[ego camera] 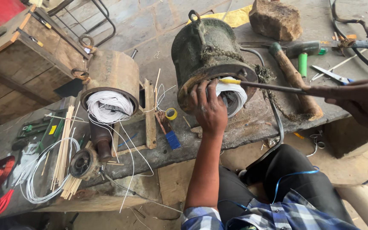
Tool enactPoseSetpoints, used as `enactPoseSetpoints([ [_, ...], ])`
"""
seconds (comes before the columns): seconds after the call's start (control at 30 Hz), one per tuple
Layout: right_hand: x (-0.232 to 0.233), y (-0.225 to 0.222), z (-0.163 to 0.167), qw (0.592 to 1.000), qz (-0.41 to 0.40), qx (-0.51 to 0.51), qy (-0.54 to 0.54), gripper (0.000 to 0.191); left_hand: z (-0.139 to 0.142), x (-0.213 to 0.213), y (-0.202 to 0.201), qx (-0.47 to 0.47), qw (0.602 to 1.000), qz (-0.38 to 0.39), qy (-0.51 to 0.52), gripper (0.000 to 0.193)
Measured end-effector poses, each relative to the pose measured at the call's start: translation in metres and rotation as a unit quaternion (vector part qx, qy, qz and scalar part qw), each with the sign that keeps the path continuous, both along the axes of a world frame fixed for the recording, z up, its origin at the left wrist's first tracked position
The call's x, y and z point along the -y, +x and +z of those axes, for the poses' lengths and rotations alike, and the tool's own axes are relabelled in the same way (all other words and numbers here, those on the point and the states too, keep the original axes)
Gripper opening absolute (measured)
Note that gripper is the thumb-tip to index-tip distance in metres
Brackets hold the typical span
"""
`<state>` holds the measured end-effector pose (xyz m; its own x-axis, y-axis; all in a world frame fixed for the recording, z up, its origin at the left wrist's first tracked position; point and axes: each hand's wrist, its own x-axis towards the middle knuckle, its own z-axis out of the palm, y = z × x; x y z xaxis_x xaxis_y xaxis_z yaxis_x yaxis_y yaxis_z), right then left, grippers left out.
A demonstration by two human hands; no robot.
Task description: The person winds white insulated wire around a cylindrical motor housing on a workbench, forming a coil bundle. They secure the winding with tape and use a long metal rod to press and arrange the wire loops into the housing while holding the coil steady with the other hand.
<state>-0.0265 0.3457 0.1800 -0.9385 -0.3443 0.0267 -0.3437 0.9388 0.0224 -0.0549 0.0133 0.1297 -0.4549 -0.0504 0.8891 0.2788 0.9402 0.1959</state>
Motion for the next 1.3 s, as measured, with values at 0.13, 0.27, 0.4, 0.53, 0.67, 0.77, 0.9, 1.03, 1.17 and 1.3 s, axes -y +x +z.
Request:
enactPoseSetpoints([
  [0.13, 0.011, 0.009, 0.005, 0.992, 0.030, -0.087, -0.088, 0.054, 0.000, 0.006, 0.001, 0.006, 1.000, -0.022, 0.018, 0.033],
  [0.27, 0.014, 0.012, 0.002, 0.989, -0.025, -0.123, 0.073, 0.060, 0.000, 0.013, -0.001, 0.007, 0.998, -0.045, 0.035, 0.033],
  [0.4, 0.025, 0.003, 0.020, 0.993, 0.038, -0.103, 0.031, 0.071, 0.000, 0.017, 0.000, 0.011, 0.998, -0.047, 0.038, 0.035],
  [0.53, 0.054, 0.001, 0.071, 0.991, 0.045, -0.102, 0.081, 0.063, 0.000, 0.021, 0.000, 0.022, 0.998, -0.054, 0.036, 0.040],
  [0.67, 0.079, 0.010, 0.086, 0.972, -0.062, -0.024, 0.225, 0.064, 0.000, 0.020, 0.001, 0.020, 0.997, -0.064, 0.045, 0.036],
  [0.77, 0.077, 0.016, 0.059, 0.988, -0.053, -0.011, 0.148, 0.066, -0.002, 0.020, 0.001, 0.008, 0.997, -0.067, 0.038, 0.037],
  [0.9, 0.074, 0.015, 0.035, 0.994, 0.045, -0.073, -0.066, 0.072, -0.007, 0.018, -0.003, 0.006, 0.998, -0.046, 0.034, 0.038],
  [1.03, 0.103, 0.046, 0.029, 0.992, -0.092, 0.052, -0.066, 0.075, -0.009, 0.010, -0.006, -0.011, 0.999, -0.033, 0.039, 0.034],
  [1.17, 0.081, 0.043, 0.019, 0.971, -0.098, 0.148, -0.160, 0.066, -0.004, 0.007, 0.000, -0.010, 0.999, -0.041, 0.019, 0.036],
  [1.3, 0.008, -0.019, -0.006, 0.894, 0.233, 0.186, -0.336, 0.072, 0.003, 0.010, 0.004, 0.024, 0.998, -0.039, -0.046, 0.037],
])
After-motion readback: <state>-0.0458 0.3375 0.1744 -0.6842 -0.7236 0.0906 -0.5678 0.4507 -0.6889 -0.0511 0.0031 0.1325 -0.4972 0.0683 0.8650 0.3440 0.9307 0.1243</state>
